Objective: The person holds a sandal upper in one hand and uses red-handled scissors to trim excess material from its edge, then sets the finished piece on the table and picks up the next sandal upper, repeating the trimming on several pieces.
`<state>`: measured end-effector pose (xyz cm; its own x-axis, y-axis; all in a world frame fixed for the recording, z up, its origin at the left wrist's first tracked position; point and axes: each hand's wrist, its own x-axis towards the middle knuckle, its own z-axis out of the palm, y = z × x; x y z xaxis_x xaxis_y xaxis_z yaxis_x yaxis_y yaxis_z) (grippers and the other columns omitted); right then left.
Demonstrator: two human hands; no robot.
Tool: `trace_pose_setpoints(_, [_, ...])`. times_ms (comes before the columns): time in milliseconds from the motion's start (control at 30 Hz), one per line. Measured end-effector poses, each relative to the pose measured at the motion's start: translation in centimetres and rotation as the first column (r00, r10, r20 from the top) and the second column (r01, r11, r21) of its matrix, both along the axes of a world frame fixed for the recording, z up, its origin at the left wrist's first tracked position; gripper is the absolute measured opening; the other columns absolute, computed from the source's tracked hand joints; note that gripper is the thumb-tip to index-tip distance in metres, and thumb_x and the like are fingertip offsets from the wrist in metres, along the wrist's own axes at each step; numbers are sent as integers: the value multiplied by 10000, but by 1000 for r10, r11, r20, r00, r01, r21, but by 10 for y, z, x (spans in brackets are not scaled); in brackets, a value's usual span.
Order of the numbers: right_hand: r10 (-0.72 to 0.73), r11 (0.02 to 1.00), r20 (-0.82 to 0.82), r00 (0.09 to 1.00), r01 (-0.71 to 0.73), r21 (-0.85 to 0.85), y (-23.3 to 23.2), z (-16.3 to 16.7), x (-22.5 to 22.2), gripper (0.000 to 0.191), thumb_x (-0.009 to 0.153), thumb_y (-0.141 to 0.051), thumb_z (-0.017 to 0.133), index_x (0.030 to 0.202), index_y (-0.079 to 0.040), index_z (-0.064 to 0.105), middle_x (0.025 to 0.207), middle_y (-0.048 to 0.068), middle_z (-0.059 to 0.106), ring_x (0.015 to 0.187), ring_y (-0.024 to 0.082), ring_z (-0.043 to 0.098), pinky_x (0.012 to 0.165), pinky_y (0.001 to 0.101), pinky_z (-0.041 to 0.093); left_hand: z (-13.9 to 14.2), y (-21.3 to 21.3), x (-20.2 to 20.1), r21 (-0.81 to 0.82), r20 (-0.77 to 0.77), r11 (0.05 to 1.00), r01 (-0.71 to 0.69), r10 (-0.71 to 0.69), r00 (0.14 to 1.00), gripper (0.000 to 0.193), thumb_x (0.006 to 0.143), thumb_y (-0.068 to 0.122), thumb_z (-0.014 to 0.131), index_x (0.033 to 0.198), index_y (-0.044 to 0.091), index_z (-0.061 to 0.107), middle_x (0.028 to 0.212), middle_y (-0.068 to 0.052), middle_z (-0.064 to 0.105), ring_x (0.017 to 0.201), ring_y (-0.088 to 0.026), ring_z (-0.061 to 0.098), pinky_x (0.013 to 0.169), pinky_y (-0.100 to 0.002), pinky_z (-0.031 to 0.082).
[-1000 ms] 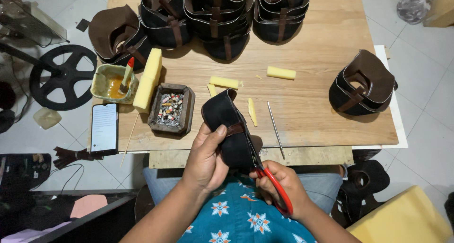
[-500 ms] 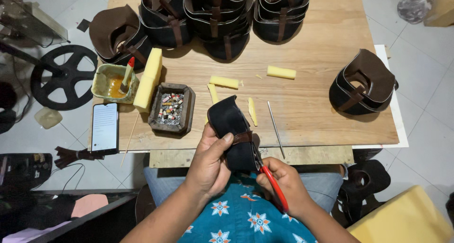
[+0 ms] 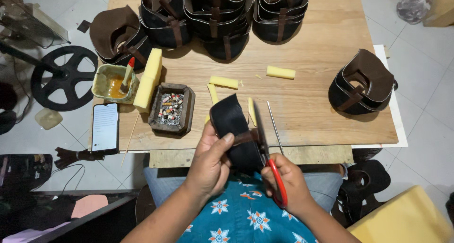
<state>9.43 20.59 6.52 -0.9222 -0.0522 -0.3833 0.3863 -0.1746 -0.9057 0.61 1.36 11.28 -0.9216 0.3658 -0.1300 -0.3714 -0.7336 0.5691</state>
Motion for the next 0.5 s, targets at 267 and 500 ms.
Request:
trace_pose_setpoints(267, [176,964,-46,983,-163,209,8,17,0,328,915,-132,658,1210,-32,557,827,-4,557,734,65,514,668,238,479,14,-9,-11,-258,-253,963,-77,10,967,492,1027,82,570,1487,14,409,1386,-120,602,1281,-188,581,1142,-373,450])
trace_pose_setpoints(500, [123,960,-51,991,-106,259,11,9,2,238,878,-98,735,1065,22,652,784,-10,580,691,53,509,610,227,435,11,-9,-10,-283,-246,958,-52,-21,969,532,1007,109,600,1492,17,401,1386,-122,602,1284,-193,583,1139,-372,451])
